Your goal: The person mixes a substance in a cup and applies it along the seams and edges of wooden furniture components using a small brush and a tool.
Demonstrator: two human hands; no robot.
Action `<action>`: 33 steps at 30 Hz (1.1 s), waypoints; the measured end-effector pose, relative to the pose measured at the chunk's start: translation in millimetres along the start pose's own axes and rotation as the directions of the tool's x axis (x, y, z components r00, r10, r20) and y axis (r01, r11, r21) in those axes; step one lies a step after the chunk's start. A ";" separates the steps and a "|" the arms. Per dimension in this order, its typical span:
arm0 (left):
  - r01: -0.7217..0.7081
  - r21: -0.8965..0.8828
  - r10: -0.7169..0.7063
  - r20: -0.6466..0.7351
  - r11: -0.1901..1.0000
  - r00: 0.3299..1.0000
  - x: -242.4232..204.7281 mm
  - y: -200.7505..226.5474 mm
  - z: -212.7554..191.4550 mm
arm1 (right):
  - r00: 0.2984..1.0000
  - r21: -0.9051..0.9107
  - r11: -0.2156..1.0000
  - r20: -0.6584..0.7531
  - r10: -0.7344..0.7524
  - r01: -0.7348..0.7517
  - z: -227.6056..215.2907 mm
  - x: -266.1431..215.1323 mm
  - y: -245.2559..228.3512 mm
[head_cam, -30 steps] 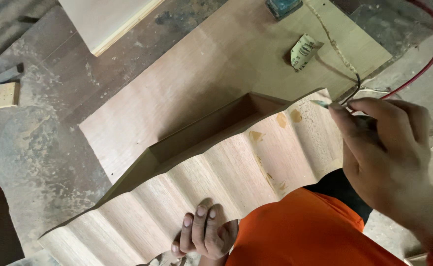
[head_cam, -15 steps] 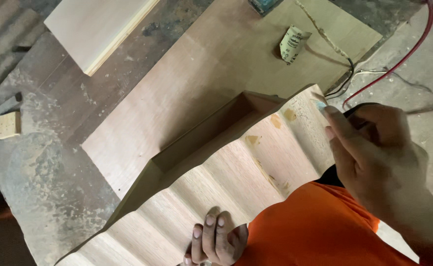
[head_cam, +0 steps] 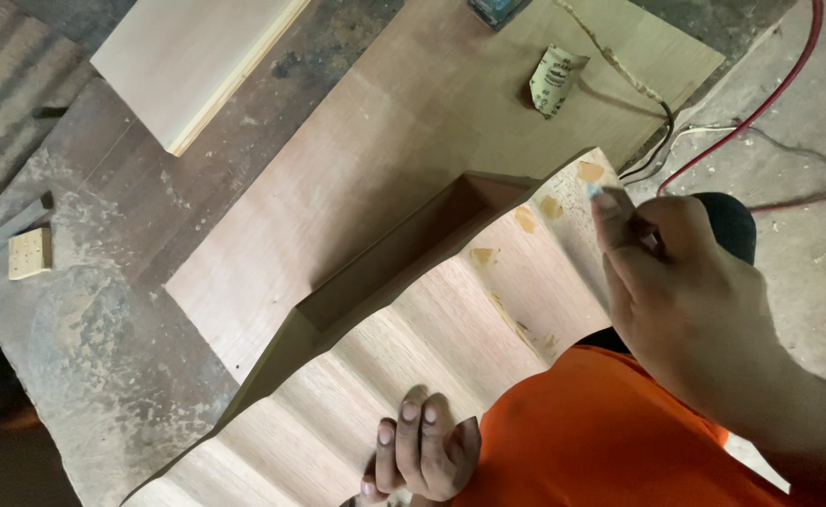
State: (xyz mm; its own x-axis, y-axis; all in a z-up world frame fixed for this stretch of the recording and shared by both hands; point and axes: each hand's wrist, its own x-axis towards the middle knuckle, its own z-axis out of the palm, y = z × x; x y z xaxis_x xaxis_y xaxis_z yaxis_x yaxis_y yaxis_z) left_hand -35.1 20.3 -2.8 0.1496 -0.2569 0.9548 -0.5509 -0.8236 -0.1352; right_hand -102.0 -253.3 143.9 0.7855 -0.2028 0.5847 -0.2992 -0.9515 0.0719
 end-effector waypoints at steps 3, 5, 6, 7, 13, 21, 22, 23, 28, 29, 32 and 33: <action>0.101 -0.059 -0.106 -0.091 0.993 0.990 -0.9 9.5 10.2 | 0.980 0.078 0.986 0.146 0.133 -0.146 -7.6 -10.8 9.3; 0.069 -0.037 -0.073 -0.140 0.997 0.987 3.4 6.1 17.0 | 0.986 0.070 0.988 0.106 0.127 -0.135 -5.3 -5.5 11.1; 0.034 -0.014 -0.036 -0.182 0.999 0.983 5.1 4.0 18.8 | 0.990 0.065 0.990 0.072 0.124 -0.129 -4.1 -4.3 11.6; 0.033 -0.014 -0.035 -0.180 0.999 0.983 9.2 3.0 23.7 | 0.989 0.065 0.989 0.073 0.125 -0.129 -2.2 -4.6 10.3; 0.089 -0.057 -0.095 -0.128 0.994 0.987 3.9 11.0 12.1 | 0.989 0.099 0.994 0.142 0.029 -0.043 -8.0 1.8 10.4; 0.112 -0.022 -0.114 -0.284 0.993 0.952 16.7 8.4 23.2 | 0.989 0.437 0.899 0.115 -0.091 0.032 -25.1 9.6 -0.5; 0.124 -0.005 -0.121 -0.284 0.992 0.951 20.5 8.8 20.8 | 0.987 0.442 0.896 0.115 -0.112 0.050 -31.5 10.6 -7.0; 0.155 -0.011 -0.152 -0.273 0.988 0.950 24.0 9.9 19.1 | 0.986 0.443 0.892 0.089 -0.139 0.086 -37.3 11.4 -12.7; 0.160 0.028 -0.136 -0.392 0.987 0.910 38.6 5.0 31.8 | 0.955 0.244 0.963 0.242 -0.171 0.110 -21.1 -1.9 -39.9; 0.165 0.010 -0.148 -0.392 0.986 0.908 39.3 5.7 31.9 | 0.964 0.235 0.959 0.173 -0.201 0.157 -20.0 -1.3 -46.5; 0.180 -0.016 -0.173 -0.372 0.984 0.912 37.0 4.7 28.9 | 0.969 0.174 0.959 0.069 -0.236 0.222 -17.4 -1.4 -64.4; 0.183 -0.026 -0.180 -0.355 0.983 0.917 36.1 5.9 28.4 | 0.971 0.125 0.965 0.030 -0.238 0.232 -16.2 -1.5 -67.7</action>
State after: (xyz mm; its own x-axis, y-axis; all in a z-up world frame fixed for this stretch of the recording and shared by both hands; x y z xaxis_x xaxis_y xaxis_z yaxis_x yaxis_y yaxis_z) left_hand -9.6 -8.2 23.3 -0.0552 0.0922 0.9942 -0.5356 -0.8431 0.0485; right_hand -91.7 -184.8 151.2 0.8498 0.0225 0.5266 -0.0384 -0.9938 0.1045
